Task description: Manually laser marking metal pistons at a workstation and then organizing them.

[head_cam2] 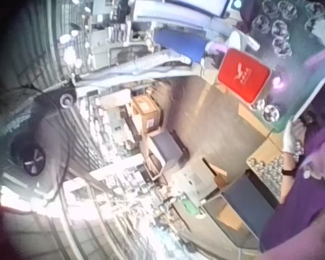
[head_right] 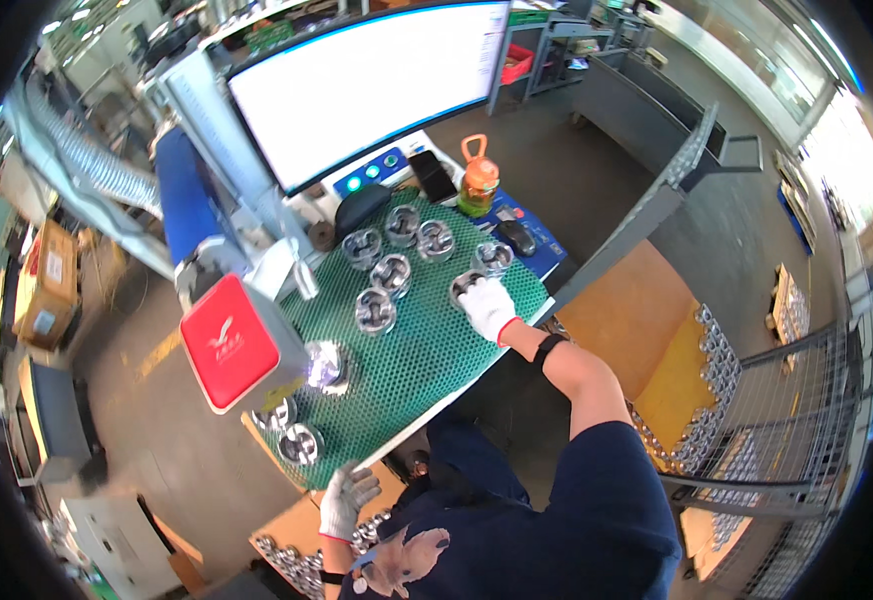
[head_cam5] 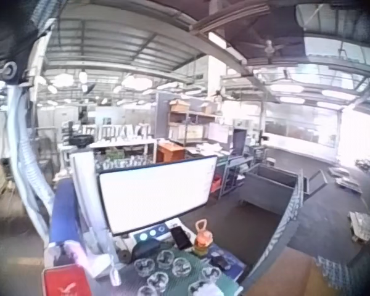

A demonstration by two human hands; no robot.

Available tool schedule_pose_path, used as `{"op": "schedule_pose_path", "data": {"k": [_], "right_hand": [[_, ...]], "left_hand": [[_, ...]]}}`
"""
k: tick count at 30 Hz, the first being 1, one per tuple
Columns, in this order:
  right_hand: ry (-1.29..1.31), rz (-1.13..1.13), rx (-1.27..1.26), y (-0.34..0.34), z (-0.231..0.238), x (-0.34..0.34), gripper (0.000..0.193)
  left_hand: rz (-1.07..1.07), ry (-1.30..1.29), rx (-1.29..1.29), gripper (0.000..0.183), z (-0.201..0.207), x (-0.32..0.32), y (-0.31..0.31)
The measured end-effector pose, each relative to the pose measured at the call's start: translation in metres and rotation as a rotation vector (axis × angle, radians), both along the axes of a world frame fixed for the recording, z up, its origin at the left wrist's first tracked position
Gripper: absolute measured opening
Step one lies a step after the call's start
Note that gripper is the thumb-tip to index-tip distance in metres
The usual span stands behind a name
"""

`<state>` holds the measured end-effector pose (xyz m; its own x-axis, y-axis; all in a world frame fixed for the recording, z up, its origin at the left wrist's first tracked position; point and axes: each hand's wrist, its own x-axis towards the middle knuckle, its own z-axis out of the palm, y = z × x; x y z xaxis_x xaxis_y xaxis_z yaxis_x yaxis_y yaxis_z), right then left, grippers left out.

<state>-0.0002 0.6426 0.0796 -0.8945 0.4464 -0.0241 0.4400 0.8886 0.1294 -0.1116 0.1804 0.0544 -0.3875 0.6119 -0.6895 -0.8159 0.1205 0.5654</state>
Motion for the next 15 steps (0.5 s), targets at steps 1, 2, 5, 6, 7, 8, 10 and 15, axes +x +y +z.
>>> {"op": "schedule_pose_path", "data": {"k": [1, 2, 5, 6, 7, 8, 10, 15], "right_hand": [[0.164, -0.002, -0.058, -0.014, 0.023, -0.003, 0.015], [0.248, -0.116, -0.098, -0.023, 0.014, 0.003, 0.015], [0.299, -0.456, -0.221, -0.07, -0.023, 0.029, 0.024], [0.38, -0.445, -0.291, -0.093, -0.039, 0.04, 0.027], [0.227, -0.42, -0.368, -0.116, -0.051, 0.048, 0.029], [0.287, -0.403, -0.825, -0.149, -0.035, 0.043, 0.032], [0.238, -0.456, -1.58, -0.184, -0.049, 0.035, 0.032], [-0.072, -0.56, -2.762, -0.281, 0.04, -0.051, 0.034]], "left_hand": [[0.036, 0.014, -0.005, 0.071, 0.001, 0.002, -0.008], [0.067, 0.028, -0.019, 0.069, 0.002, 0.004, -0.015], [0.211, 0.004, -0.049, 0.064, -0.011, 0.021, -0.049], [0.263, -0.02, -0.045, 0.062, -0.014, 0.03, -0.059], [0.32, -0.044, -0.043, 0.059, -0.018, 0.038, -0.068], [0.379, -0.053, -0.056, 0.059, -0.027, 0.049, -0.079], [0.338, -0.042, -0.045, 0.064, -0.038, 0.065, -0.083], [0.245, 0.328, 0.075, 0.095, 0.068, 0.057, -0.032]]}}
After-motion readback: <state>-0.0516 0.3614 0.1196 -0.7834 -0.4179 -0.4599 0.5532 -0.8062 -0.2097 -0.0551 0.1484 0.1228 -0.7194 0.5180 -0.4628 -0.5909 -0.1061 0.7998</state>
